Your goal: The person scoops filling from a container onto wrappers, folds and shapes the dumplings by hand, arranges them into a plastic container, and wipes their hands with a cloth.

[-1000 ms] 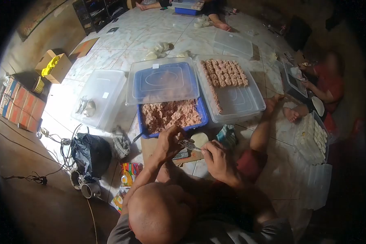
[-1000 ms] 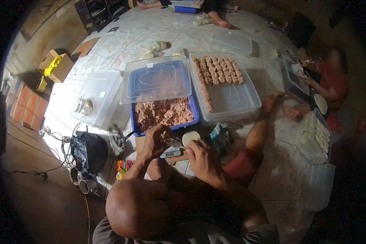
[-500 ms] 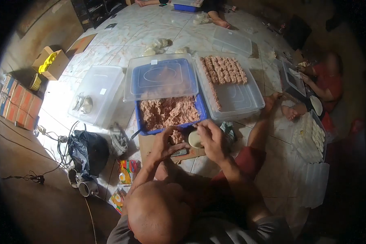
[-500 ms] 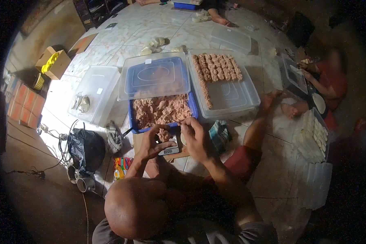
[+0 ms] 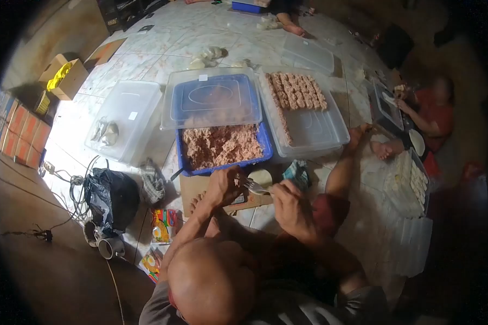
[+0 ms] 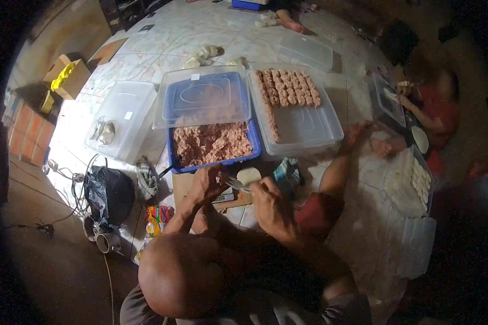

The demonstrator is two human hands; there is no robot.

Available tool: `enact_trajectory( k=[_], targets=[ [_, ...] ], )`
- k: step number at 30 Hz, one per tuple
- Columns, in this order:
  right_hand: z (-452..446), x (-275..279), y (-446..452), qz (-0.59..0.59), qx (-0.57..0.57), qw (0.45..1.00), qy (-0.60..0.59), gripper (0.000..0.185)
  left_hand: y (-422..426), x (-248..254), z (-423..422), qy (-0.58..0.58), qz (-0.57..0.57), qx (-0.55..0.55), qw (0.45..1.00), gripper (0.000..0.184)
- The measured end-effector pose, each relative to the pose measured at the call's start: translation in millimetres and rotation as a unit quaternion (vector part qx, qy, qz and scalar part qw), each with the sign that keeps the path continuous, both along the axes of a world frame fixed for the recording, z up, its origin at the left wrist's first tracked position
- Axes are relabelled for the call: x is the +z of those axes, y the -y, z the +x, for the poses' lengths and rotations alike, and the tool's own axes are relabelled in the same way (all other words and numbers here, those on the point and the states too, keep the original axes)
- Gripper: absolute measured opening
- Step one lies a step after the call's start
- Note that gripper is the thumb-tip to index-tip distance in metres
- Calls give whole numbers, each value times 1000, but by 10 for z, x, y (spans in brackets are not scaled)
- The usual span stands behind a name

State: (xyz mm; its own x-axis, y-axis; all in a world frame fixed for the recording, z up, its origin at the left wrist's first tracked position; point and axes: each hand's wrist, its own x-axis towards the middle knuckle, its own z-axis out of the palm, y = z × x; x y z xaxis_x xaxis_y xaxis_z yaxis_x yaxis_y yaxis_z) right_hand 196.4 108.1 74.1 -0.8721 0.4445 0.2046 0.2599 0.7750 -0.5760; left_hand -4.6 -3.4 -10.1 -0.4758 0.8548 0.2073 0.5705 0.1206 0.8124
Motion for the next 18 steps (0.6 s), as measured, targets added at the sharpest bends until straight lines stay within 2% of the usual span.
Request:
enact_trajectory(
  k=[2,4,6,7,9,10,11,12,13,14,16,17,18],
  targets=[
    [-22,131,-19,-53,-28,997,-40,13,10,15,-27,20,-32,15,999,28],
    [-100,-23,-11,-28,-6,999,-23,10,8,-30,16,46,-74,14,996,29],
    [-114,-94,-17,14,12,1000,-8,8,-85,-223,0,17,36,-2,999,32],
    [-114,-65,-44,20,18,1000,-10,8,-92,-40,-19,14,43,4,999,32],
    [-73,18,-24,-44,-24,993,-109,9,31,246,-16,156,111,-72,979,40],
    [-100,108,21,-57,-21,994,-96,11,60,239,-16,87,129,-55,986,47],
    [-72,57,49,-62,-23,994,-91,11,88,45,8,92,123,-55,987,47],
    [-87,-7,25,-36,1,998,-60,11,30,-254,-46,35,87,-62,994,48],
    [-142,3,-17,-5,26,999,-33,11,-53,-233,-114,-27,55,-68,996,49],
    [-126,65,-20,-18,12,999,-37,11,-103,-216,-206,-35,64,-62,995,49],
    [-118,267,21,-40,-11,997,-68,9,38,228,-115,69,23,-52,996,47],
    [-88,296,50,-60,-37,993,-100,8,93,301,-57,124,0,-48,991,46],
    [-85,269,56,-61,-47,990,-120,8,108,138,-90,163,25,-70,984,46]
  ],
)
